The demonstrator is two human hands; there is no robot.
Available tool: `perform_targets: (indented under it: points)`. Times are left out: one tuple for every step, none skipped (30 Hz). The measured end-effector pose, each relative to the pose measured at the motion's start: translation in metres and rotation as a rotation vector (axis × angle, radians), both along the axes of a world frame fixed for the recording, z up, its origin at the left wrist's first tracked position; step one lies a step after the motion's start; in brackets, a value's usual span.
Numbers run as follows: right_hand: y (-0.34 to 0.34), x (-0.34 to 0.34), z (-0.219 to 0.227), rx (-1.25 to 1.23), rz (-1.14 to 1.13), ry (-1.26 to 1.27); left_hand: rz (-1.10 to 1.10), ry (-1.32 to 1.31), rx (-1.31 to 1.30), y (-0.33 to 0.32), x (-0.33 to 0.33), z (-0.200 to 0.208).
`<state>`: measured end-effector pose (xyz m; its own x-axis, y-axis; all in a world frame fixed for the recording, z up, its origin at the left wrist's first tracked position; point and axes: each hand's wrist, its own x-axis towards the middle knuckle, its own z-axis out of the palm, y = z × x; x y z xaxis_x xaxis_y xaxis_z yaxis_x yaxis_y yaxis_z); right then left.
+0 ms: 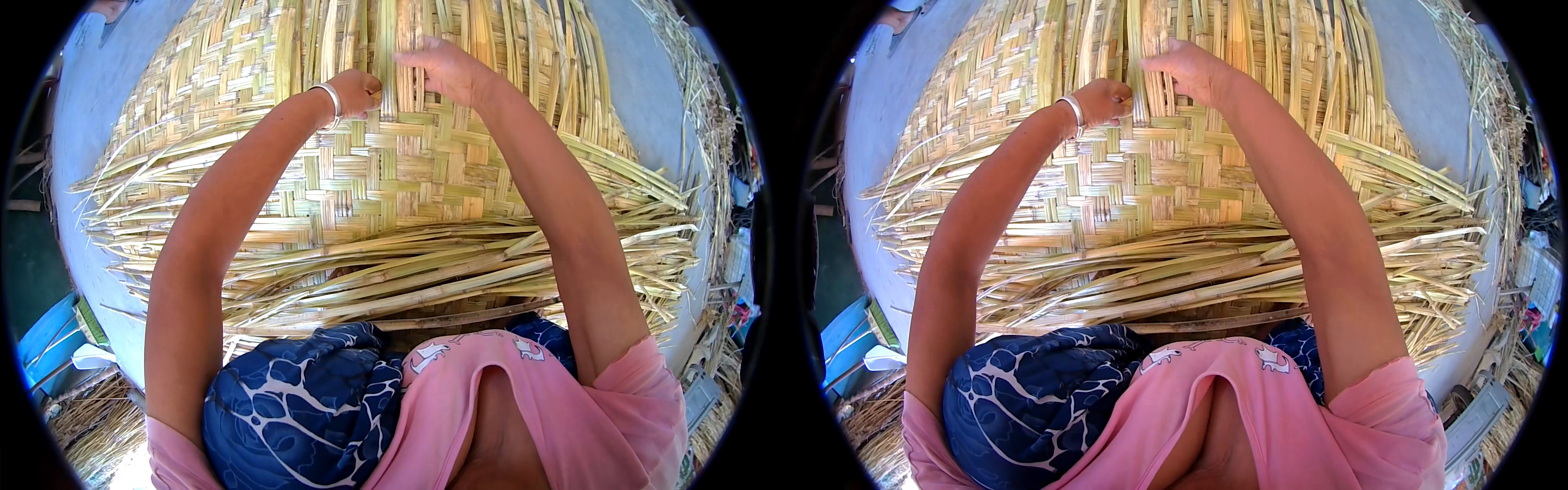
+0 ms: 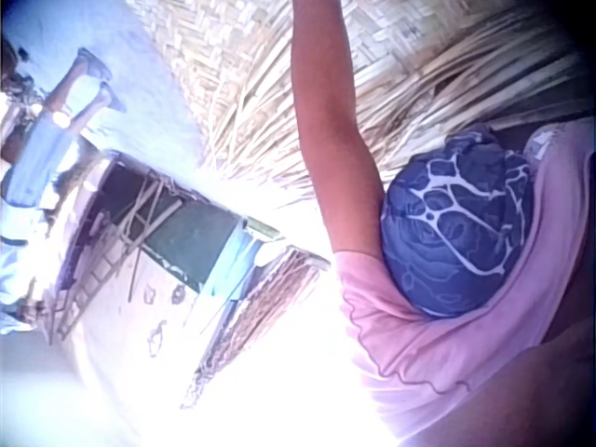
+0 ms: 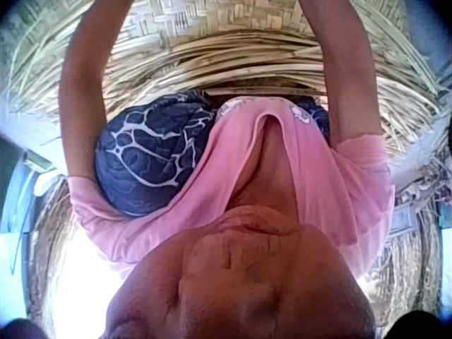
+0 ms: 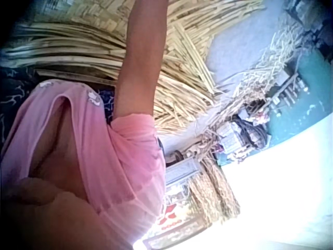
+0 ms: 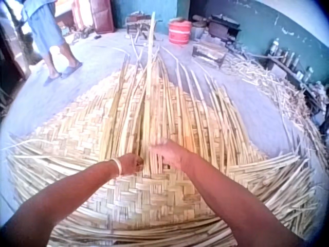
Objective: The person weaves a large basket using dried palm leaves. They interlace the leaves by hand, working on the floor in a repetitive weaving motion.
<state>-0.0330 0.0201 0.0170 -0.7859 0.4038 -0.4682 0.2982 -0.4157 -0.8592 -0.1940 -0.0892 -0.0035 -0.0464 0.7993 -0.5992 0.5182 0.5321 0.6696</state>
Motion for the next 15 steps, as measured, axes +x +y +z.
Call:
perform_targets:
  points:
    - [-0.003, 0.0, 0.003, 0.049, 0.006, -0.033, 0.005, -0.008, 0.0, -0.001, -0.001, -0.004]
    - [-0.005, 0.002, 0.0, 0.102, -0.018, -0.081, 0.005, -0.019, 0.005, 0.0, 0.0, -0.007]
    - [-0.009, 0.003, -0.008, 0.156, -0.041, -0.128, 0.006, -0.029, 0.01, 0.001, 0.0, -0.01]
    - [-0.011, 0.005, -0.015, 0.209, -0.064, -0.175, -0.036, 0.028, 0.013, 0.004, 0.001, -0.013]
    - [-0.015, 0.005, -0.017, 0.248, -0.05, -0.188, -0.072, 0.087, 0.015, 0.006, 0.001, -0.016]
    - [-0.02, 0.006, -0.019, 0.286, -0.035, -0.201, -0.107, 0.147, 0.016, 0.005, 0.001, -0.02]
    - [-0.023, 0.007, -0.02, 0.325, -0.019, -0.213, -0.076, 0.134, 0.017, 0.002, 0.0, -0.023]
    - [-0.026, 0.008, -0.017, 0.379, -0.018, -0.238, -0.008, 0.056, 0.028, 0.0, 0.0, -0.022]
    - [-0.029, 0.009, -0.015, 0.434, -0.015, -0.261, 0.06, -0.023, 0.038, -0.002, 0.0, -0.022]
    - [-0.031, 0.009, -0.013, 0.488, -0.011, -0.284, 0.129, -0.101, 0.048, -0.006, 0.0, -0.021]
    - [-0.032, 0.009, -0.015, 0.575, -0.002, -0.313, 0.146, -0.088, 0.086, -0.009, 0.002, -0.019]
    - [-0.032, 0.009, -0.019, 0.662, 0.009, -0.342, 0.248, -0.199, 0.162, -0.014, 0.003, -0.019]
    - [-0.032, 0.009, -0.021, 0.749, 0.019, -0.37, 0.351, -0.31, 0.237, -0.02, 0.003, -0.021]
    - [-0.033, 0.008, -0.017, 0.758, 0.04, -0.383, 0.458, -0.421, 0.309, -0.028, 0.004, -0.023]
    - [-0.035, 0.007, -0.013, 0.768, 0.062, -0.396, 0.487, -0.405, 0.393, -0.036, 0.006, -0.026]
